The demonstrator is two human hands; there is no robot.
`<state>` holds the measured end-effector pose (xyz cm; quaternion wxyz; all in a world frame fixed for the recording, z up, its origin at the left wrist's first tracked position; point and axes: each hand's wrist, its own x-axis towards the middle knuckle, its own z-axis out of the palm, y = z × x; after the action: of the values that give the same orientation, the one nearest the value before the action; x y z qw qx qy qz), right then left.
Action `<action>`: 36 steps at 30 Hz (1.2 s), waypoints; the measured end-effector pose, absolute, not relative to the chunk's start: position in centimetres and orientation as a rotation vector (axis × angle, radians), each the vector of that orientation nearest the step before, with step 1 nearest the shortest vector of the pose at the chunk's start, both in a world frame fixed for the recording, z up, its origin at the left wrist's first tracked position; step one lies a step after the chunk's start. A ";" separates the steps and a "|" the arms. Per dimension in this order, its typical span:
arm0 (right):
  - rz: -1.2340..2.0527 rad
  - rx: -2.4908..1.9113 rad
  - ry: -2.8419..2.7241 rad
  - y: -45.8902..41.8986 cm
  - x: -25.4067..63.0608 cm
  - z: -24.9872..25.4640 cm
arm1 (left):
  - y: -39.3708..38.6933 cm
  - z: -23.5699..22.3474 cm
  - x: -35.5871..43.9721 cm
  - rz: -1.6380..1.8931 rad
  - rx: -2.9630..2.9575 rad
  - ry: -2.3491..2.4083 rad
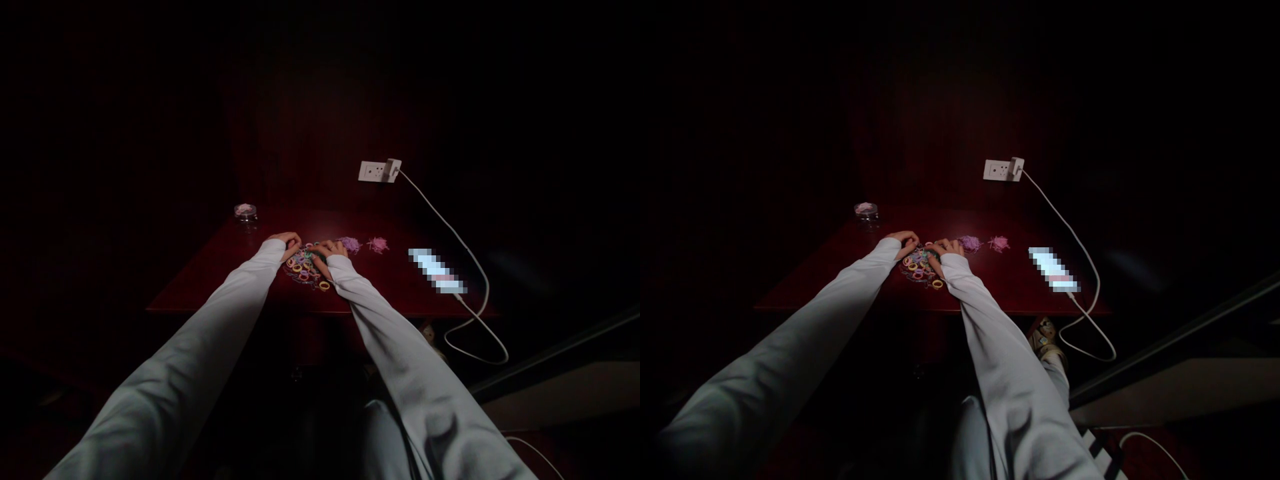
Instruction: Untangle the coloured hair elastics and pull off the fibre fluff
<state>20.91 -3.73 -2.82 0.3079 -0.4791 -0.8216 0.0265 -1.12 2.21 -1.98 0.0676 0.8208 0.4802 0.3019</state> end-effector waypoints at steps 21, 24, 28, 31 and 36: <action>0.098 -1.137 -2.266 -3.8 21.0 -3.5 | 0.2 -0.9 -1.1 0.748 2.565 1.754; 0.084 -1.136 -2.268 -3.7 21.0 -3.5 | -0.3 -0.9 -1.3 0.814 2.433 1.941; 0.093 -1.158 -2.237 -3.7 20.9 -3.4 | -0.5 -1.6 -1.7 0.752 2.470 1.848; 0.113 -1.168 -2.227 -3.9 21.0 -3.2 | -0.3 -2.5 -1.9 0.658 2.546 1.749; 0.134 -1.183 -2.233 -4.0 21.0 -3.0 | 0.9 -3.9 -2.2 0.596 2.675 1.655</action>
<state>21.05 -3.97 -3.03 0.3007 -0.4458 -0.8416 0.0505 -2.18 0.86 -3.94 -0.0299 0.8352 0.5166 0.1861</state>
